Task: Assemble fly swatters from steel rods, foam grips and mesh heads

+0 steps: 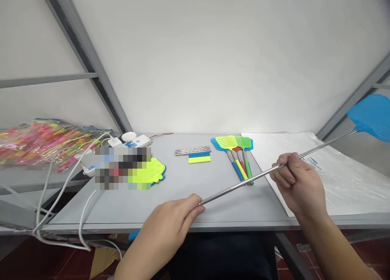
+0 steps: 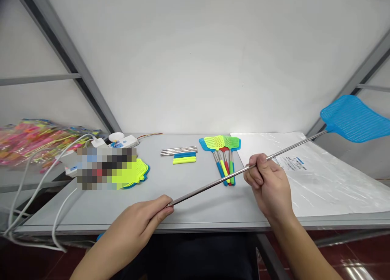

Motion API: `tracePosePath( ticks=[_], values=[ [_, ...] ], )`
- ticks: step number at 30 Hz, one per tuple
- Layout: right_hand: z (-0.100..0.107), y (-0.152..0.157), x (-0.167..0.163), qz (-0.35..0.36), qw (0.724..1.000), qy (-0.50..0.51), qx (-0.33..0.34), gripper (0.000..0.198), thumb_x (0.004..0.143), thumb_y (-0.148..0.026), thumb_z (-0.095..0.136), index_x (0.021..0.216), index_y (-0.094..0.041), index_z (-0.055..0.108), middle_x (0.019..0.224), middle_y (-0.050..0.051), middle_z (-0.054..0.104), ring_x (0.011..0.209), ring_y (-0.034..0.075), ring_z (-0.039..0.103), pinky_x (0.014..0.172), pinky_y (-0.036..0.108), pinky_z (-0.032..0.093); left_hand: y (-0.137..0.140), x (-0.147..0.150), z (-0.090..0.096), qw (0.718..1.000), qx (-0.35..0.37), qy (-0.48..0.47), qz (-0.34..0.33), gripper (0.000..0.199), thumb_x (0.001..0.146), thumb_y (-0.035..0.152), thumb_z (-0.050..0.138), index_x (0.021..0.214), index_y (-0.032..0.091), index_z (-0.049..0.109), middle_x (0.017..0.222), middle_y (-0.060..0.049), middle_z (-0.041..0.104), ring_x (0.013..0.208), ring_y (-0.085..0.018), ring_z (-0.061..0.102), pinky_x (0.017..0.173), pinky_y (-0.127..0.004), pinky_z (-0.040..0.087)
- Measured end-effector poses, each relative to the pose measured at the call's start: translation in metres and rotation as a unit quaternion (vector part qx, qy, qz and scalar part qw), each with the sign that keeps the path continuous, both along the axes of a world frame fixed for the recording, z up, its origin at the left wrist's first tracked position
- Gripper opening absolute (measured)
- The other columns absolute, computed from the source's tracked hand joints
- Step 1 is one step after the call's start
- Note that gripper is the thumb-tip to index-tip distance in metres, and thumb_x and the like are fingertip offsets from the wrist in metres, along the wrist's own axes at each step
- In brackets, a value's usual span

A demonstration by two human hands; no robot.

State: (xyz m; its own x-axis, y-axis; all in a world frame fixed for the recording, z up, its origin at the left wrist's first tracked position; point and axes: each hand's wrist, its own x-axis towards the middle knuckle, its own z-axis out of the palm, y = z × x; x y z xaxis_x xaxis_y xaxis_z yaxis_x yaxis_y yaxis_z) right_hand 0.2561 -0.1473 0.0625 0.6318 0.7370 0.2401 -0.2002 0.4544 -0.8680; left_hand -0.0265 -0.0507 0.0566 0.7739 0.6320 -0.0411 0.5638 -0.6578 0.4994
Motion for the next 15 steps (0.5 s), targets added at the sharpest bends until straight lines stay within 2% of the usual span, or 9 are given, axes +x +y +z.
tracePosePath(
  ticks=[4,8,10,12,15],
  values=[
    [-0.01,0.002,-0.017,0.017,0.999,0.029,0.018,0.028,0.094,-0.04,0.055,0.078,-0.019,0.061,0.049,-0.008,0.025,0.045,0.006,0.025,0.047,0.022,0.025,-0.006,0.005,0.0,1.0,0.015,0.004,0.018,0.027,0.101,0.045,0.032,0.089,0.028,0.049,0.077,0.004,0.063,0.074,-0.019,0.059,0.063,-0.027,0.029],
    [-0.034,0.009,-0.049,0.137,0.989,-0.013,-0.045,0.029,0.096,-0.043,0.05,0.083,-0.02,0.063,0.048,-0.006,0.034,0.045,0.007,0.032,0.047,0.024,0.024,-0.013,0.018,-0.002,0.999,0.043,0.006,0.015,0.027,0.101,0.042,0.032,0.085,0.026,0.046,0.078,0.003,0.062,0.073,-0.019,0.06,0.062,-0.028,0.029],
    [-0.039,0.01,-0.055,0.158,0.985,-0.046,-0.058,0.032,0.097,-0.044,0.047,0.085,-0.019,0.064,0.049,-0.005,0.038,0.046,0.008,0.036,0.047,0.025,0.024,-0.013,0.02,-0.003,0.999,0.05,0.001,0.004,0.029,0.101,0.042,0.032,0.081,0.025,0.045,0.076,0.004,0.061,0.071,-0.018,0.059,0.062,-0.028,0.029],
    [-0.036,0.011,-0.05,0.136,0.988,-0.049,-0.049,0.03,0.096,-0.042,0.05,0.085,-0.018,0.064,0.049,-0.006,0.035,0.046,0.007,0.034,0.047,0.024,0.023,-0.009,0.016,-0.004,0.999,0.051,0.001,0.004,0.03,0.101,0.043,0.032,0.08,0.025,0.044,0.074,0.004,0.06,0.07,-0.018,0.058,0.061,-0.028,0.029],
    [-0.019,0.007,-0.024,0.055,0.998,0.013,-0.012,0.028,0.094,-0.039,0.055,0.08,-0.017,0.063,0.049,-0.008,0.023,0.045,0.006,0.023,0.046,0.022,0.022,-0.001,0.004,-0.005,0.999,0.049,0.005,0.018,0.032,0.101,0.045,0.032,0.08,0.025,0.045,0.073,0.004,0.059,0.07,-0.018,0.058,0.061,-0.027,0.029]
  ],
)
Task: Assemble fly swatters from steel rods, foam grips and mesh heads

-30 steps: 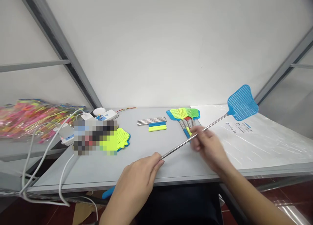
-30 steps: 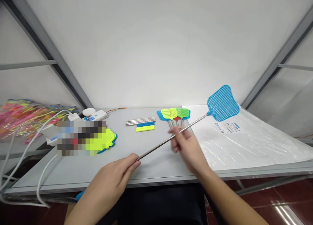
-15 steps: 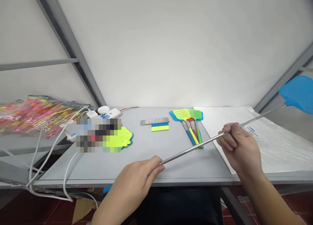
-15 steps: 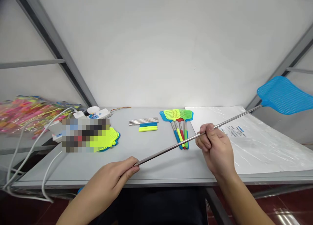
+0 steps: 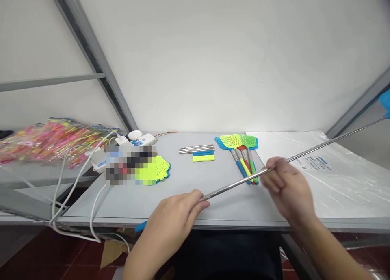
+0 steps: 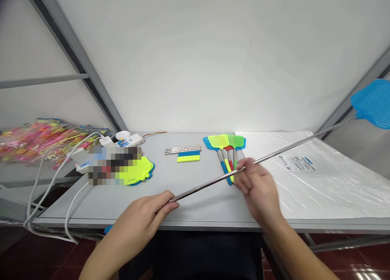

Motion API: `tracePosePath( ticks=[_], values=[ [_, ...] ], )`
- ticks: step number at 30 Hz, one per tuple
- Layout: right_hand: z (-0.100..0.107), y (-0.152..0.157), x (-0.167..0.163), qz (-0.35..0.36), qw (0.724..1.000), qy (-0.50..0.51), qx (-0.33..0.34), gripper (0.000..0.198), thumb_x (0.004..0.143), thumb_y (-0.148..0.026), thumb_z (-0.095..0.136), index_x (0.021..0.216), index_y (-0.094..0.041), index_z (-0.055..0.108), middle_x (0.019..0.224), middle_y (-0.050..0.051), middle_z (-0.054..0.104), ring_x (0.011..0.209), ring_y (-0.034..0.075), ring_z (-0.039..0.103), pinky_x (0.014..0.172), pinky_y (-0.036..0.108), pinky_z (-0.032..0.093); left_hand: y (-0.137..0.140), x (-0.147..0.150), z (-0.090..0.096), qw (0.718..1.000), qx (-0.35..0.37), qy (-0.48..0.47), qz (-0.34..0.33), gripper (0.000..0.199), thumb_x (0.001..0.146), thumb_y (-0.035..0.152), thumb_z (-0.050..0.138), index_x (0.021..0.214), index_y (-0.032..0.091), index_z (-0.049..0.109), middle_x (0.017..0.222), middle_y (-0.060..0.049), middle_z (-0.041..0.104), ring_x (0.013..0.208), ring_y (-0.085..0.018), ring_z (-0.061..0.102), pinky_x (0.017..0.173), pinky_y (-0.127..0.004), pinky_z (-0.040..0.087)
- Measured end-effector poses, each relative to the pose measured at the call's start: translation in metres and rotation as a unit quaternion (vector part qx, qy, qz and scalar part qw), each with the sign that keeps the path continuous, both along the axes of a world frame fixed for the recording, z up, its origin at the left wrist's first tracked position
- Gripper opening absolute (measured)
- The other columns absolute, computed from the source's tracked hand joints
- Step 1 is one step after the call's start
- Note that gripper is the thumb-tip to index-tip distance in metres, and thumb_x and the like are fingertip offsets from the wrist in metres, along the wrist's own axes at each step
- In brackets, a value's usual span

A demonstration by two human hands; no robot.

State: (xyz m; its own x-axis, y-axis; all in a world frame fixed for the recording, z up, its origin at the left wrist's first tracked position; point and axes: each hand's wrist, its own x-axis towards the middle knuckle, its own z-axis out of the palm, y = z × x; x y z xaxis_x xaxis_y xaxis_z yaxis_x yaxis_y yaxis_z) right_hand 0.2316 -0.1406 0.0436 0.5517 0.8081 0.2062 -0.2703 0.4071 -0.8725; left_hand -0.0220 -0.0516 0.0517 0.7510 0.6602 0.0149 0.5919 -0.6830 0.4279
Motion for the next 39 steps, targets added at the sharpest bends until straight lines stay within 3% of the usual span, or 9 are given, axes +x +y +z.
tracePosePath(
  ticks=[4,7,9,13,15,18,25,33,39],
  values=[
    [0.019,-0.008,0.03,-0.077,0.995,0.048,0.033,0.026,0.095,-0.035,0.056,0.078,-0.016,0.061,0.051,-0.008,0.021,0.046,0.006,0.018,0.046,0.019,0.027,0.005,-0.008,0.0,1.0,-0.016,-0.001,0.002,0.032,0.1,0.046,0.033,0.079,0.026,0.047,0.074,0.005,0.06,0.072,-0.018,0.058,0.062,-0.027,0.029],
    [0.016,-0.007,0.027,-0.084,0.994,0.061,0.038,0.026,0.095,-0.035,0.055,0.078,-0.017,0.06,0.051,-0.008,0.023,0.046,0.007,0.019,0.046,0.019,0.028,0.001,-0.001,0.001,1.0,-0.011,-0.008,0.014,0.029,0.1,0.046,0.034,0.083,0.026,0.049,0.076,0.004,0.062,0.073,-0.019,0.059,0.063,-0.028,0.03],
    [0.006,-0.003,0.013,-0.061,0.996,0.059,0.021,0.025,0.093,-0.037,0.057,0.078,-0.018,0.061,0.051,-0.008,0.023,0.046,0.006,0.021,0.046,0.02,0.026,-0.003,0.007,0.001,1.0,0.002,-0.012,0.019,0.027,0.1,0.045,0.035,0.086,0.026,0.049,0.078,0.003,0.063,0.073,-0.019,0.059,0.062,-0.028,0.03],
    [-0.018,0.007,-0.022,0.076,0.996,0.015,-0.043,0.029,0.093,-0.044,0.054,0.079,-0.019,0.061,0.049,-0.007,0.031,0.045,0.007,0.029,0.046,0.023,0.023,-0.007,0.017,-0.004,0.999,0.024,-0.022,0.001,0.028,0.1,0.044,0.035,0.085,0.025,0.048,0.079,0.002,0.063,0.073,-0.019,0.059,0.062,-0.028,0.031],
    [-0.023,0.008,-0.028,0.099,0.994,-0.024,-0.05,0.031,0.095,-0.045,0.051,0.08,-0.02,0.061,0.049,-0.005,0.036,0.046,0.008,0.033,0.047,0.025,0.021,-0.005,0.016,-0.005,0.999,0.025,-0.032,0.003,0.03,0.1,0.045,0.036,0.082,0.024,0.049,0.079,0.002,0.062,0.074,-0.018,0.059,0.063,-0.027,0.032],
    [-0.019,0.004,-0.022,0.063,0.996,-0.058,-0.036,0.03,0.096,-0.043,0.05,0.083,-0.019,0.063,0.047,-0.005,0.035,0.047,0.008,0.032,0.048,0.026,0.019,0.001,0.009,-0.003,0.999,0.017,-0.045,-0.006,0.034,0.1,0.045,0.036,0.077,0.023,0.048,0.075,0.003,0.06,0.072,-0.016,0.057,0.063,-0.027,0.031],
    [0.006,-0.011,-0.002,-0.028,0.999,-0.037,0.004,0.027,0.095,-0.035,0.052,0.079,-0.017,0.063,0.049,-0.006,0.026,0.046,0.007,0.026,0.047,0.026,0.017,0.0,0.004,0.003,0.997,0.029,-0.068,-0.028,0.035,0.1,0.045,0.037,0.077,0.023,0.052,0.072,0.004,0.058,0.069,-0.014,0.055,0.063,-0.025,0.033],
    [0.0,-0.004,0.01,-0.013,1.0,-0.002,-0.02,0.023,0.093,-0.035,0.056,0.079,-0.018,0.063,0.052,-0.005,0.03,0.048,0.008,0.03,0.048,0.025,0.026,0.02,-0.036,-0.013,0.987,-0.008,-0.14,0.073,0.022,0.093,0.043,0.054,0.087,0.026,0.066,0.087,0.003,0.068,0.081,-0.016,0.061,0.072,-0.025,0.041],
    [-0.011,0.003,0.003,0.041,0.999,0.014,-0.029,0.024,0.093,-0.038,0.055,0.079,-0.02,0.062,0.055,-0.003,0.037,0.052,0.01,0.035,0.051,0.025,0.03,0.028,-0.047,-0.04,0.942,-0.019,-0.295,0.162,0.014,0.086,0.037,0.065,0.084,0.023,0.069,0.083,0.001,0.068,0.079,-0.017,0.061,0.07,-0.025,0.044]
  ],
)
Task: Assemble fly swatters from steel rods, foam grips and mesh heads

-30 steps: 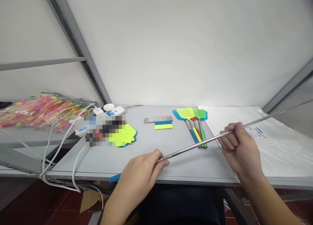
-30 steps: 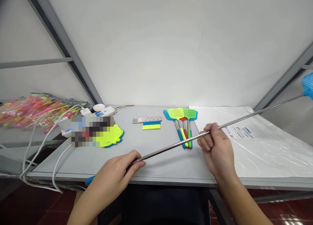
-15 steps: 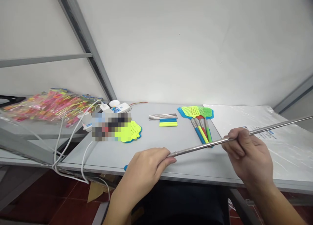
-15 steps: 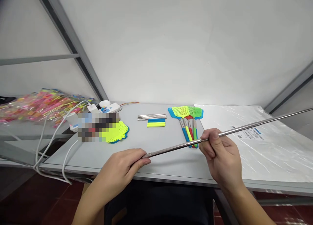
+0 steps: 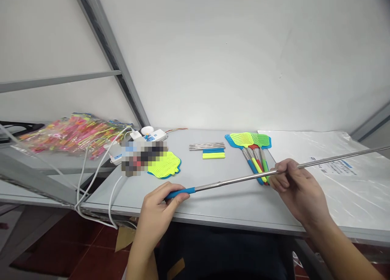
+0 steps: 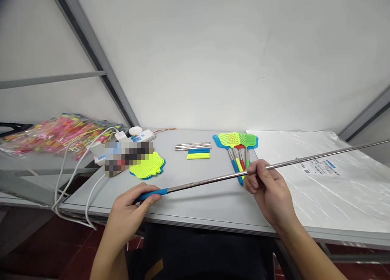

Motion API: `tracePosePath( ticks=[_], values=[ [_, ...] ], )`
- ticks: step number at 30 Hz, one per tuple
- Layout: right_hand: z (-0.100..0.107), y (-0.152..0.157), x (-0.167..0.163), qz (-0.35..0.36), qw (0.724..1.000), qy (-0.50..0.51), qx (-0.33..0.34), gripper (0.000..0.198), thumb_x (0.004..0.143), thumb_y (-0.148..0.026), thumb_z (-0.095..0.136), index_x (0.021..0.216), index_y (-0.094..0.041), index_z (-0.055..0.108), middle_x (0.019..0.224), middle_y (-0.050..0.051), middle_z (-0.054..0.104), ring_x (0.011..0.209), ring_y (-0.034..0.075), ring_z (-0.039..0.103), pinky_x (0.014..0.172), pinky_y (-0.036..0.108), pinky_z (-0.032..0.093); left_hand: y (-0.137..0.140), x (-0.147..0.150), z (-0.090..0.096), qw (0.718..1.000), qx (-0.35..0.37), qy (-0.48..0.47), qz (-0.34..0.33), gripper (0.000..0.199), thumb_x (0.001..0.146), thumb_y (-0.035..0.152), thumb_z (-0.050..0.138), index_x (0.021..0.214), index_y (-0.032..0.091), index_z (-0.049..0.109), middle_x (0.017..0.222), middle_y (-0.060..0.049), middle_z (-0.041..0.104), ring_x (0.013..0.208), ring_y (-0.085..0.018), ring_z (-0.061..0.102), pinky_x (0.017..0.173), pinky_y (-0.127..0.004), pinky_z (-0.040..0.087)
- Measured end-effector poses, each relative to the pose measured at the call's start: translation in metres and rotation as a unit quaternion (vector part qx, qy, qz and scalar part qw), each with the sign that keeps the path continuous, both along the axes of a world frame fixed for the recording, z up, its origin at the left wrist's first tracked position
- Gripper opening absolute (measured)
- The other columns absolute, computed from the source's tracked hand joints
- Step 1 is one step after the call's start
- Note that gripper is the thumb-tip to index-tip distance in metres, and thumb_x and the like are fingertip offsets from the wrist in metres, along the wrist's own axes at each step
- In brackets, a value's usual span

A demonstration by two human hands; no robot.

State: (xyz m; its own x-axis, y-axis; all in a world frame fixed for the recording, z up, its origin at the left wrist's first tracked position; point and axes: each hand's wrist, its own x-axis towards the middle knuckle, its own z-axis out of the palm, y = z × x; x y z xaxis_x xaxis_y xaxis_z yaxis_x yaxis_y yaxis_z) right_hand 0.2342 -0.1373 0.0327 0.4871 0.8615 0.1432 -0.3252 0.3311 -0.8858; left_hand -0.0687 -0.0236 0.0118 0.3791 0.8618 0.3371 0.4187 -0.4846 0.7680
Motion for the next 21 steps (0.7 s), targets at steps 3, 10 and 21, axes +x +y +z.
tracePosePath(
  ticks=[3,10,21],
  values=[
    [-0.004,0.004,0.0,0.023,1.0,0.007,-0.005,0.026,0.094,-0.041,0.052,0.079,-0.021,0.06,0.056,-0.002,0.041,0.054,0.011,0.037,0.051,0.026,0.031,0.001,0.003,-0.008,0.999,0.023,-0.026,0.009,0.011,0.086,0.033,0.066,0.087,0.022,0.068,0.081,0.001,0.065,0.074,-0.015,0.057,0.066,-0.026,0.042],
    [-0.019,0.007,-0.026,0.124,0.992,-0.016,-0.035,0.027,0.091,-0.045,0.057,0.08,-0.021,0.06,0.055,-0.002,0.047,0.052,0.012,0.04,0.051,0.027,0.03,-0.021,0.034,-0.003,0.994,0.083,-0.032,-0.062,0.009,0.089,0.028,0.063,0.086,0.021,0.068,0.074,-0.001,0.059,0.067,-0.014,0.052,0.061,-0.025,0.041],
    [-0.002,0.002,-0.005,0.037,0.999,0.018,-0.026,0.026,0.088,-0.047,0.061,0.087,-0.021,0.065,0.051,-0.008,0.024,0.046,0.008,0.023,0.046,0.024,0.023,-0.005,0.015,-0.005,0.996,0.073,-0.032,-0.034,0.009,0.087,0.03,0.065,0.086,0.023,0.071,0.08,-0.002,0.067,0.074,-0.016,0.058,0.063,-0.027,0.043]
  ],
)
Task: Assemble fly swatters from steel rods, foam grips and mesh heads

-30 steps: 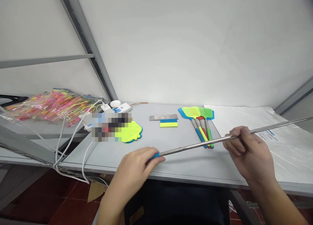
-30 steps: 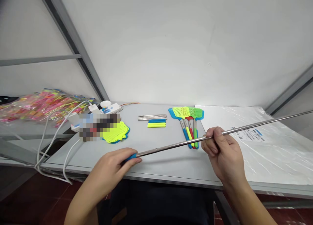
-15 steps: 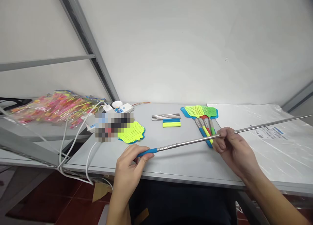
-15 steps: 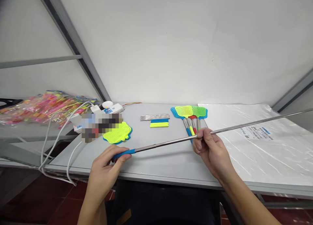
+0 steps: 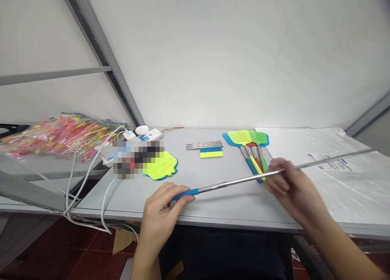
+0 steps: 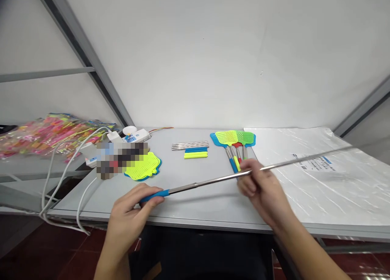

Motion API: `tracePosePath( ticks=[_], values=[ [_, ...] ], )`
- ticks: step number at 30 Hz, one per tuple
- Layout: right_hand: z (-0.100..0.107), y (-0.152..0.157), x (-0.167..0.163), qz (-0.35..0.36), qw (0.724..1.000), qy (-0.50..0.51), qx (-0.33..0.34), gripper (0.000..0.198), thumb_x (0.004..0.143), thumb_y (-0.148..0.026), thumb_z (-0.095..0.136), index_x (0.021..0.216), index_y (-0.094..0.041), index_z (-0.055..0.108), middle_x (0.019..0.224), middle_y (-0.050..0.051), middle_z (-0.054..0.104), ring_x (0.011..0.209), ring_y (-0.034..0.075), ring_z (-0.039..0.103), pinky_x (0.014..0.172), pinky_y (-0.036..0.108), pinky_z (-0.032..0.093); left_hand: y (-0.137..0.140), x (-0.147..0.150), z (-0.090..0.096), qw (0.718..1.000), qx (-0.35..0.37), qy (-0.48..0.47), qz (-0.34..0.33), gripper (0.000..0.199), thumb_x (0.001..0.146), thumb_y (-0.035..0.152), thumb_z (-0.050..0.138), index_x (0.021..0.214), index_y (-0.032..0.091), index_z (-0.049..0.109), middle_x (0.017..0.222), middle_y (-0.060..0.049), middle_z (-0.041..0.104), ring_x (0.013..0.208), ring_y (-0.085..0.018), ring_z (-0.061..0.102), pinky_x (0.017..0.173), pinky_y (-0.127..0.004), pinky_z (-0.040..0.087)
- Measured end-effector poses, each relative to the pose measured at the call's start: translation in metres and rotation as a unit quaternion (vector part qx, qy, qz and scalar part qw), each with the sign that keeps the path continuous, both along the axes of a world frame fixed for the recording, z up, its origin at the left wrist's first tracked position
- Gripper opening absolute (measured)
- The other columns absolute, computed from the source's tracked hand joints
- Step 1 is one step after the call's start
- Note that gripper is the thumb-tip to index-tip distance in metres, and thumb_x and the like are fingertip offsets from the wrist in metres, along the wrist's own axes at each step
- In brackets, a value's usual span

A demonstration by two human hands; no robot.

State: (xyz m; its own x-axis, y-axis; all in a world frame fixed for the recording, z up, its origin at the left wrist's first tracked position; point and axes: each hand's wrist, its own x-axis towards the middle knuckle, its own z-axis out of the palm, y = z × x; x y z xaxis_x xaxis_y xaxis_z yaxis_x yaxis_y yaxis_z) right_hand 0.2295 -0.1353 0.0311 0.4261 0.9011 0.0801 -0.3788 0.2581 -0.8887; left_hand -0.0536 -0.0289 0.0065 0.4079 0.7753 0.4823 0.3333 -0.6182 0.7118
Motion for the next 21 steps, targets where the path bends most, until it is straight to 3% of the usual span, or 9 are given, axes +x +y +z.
tracePosePath(
  ticks=[3,6,10,17,21],
  values=[
    [0.008,-0.003,0.019,-0.09,0.996,0.008,0.026,0.029,0.091,-0.046,0.057,0.08,-0.02,0.062,0.052,-0.007,0.026,0.047,0.009,0.023,0.046,0.023,0.026,0.006,-0.013,-0.003,1.0,0.0,-0.001,0.024,0.008,0.085,0.031,0.067,0.085,0.023,0.071,0.081,-0.001,0.068,0.076,-0.016,0.059,0.065,-0.027,0.044],
    [0.007,-0.002,0.022,-0.106,0.994,0.01,0.029,0.028,0.09,-0.045,0.058,0.077,-0.02,0.06,0.052,-0.006,0.028,0.047,0.009,0.024,0.045,0.022,0.027,0.008,-0.013,-0.004,1.0,0.003,0.007,0.028,0.008,0.085,0.031,0.068,0.085,0.023,0.071,0.08,-0.001,0.067,0.073,-0.016,0.058,0.062,-0.026,0.042],
    [0.0,0.003,0.004,-0.065,0.997,-0.004,0.029,0.026,0.09,-0.043,0.06,0.076,-0.021,0.059,0.052,-0.006,0.03,0.048,0.009,0.026,0.046,0.023,0.027,0.005,-0.004,-0.003,1.0,0.002,0.015,0.026,0.009,0.086,0.031,0.066,0.086,0.023,0.069,0.079,0.0,0.065,0.072,-0.015,0.056,0.06,-0.025,0.041],
    [-0.014,0.009,-0.037,0.031,0.999,-0.036,0.005,0.03,0.091,-0.047,0.057,0.077,-0.021,0.06,0.05,-0.007,0.032,0.047,0.009,0.026,0.047,0.026,0.021,-0.021,0.034,-0.001,0.999,-0.004,0.016,-0.042,0.011,0.09,0.03,0.062,0.085,0.021,0.066,0.072,0.001,0.061,0.063,-0.013,0.054,0.059,-0.024,0.041],
    [-0.016,0.007,-0.044,0.065,0.996,-0.062,-0.012,0.026,0.09,-0.043,0.06,0.084,-0.019,0.065,0.049,-0.008,0.028,0.047,0.009,0.023,0.048,0.027,0.017,-0.029,0.048,-0.003,0.998,-0.02,0.002,-0.056,0.01,0.09,0.029,0.062,0.086,0.021,0.066,0.069,0.002,0.06,0.061,-0.011,0.053,0.059,-0.023,0.04]
  ],
)
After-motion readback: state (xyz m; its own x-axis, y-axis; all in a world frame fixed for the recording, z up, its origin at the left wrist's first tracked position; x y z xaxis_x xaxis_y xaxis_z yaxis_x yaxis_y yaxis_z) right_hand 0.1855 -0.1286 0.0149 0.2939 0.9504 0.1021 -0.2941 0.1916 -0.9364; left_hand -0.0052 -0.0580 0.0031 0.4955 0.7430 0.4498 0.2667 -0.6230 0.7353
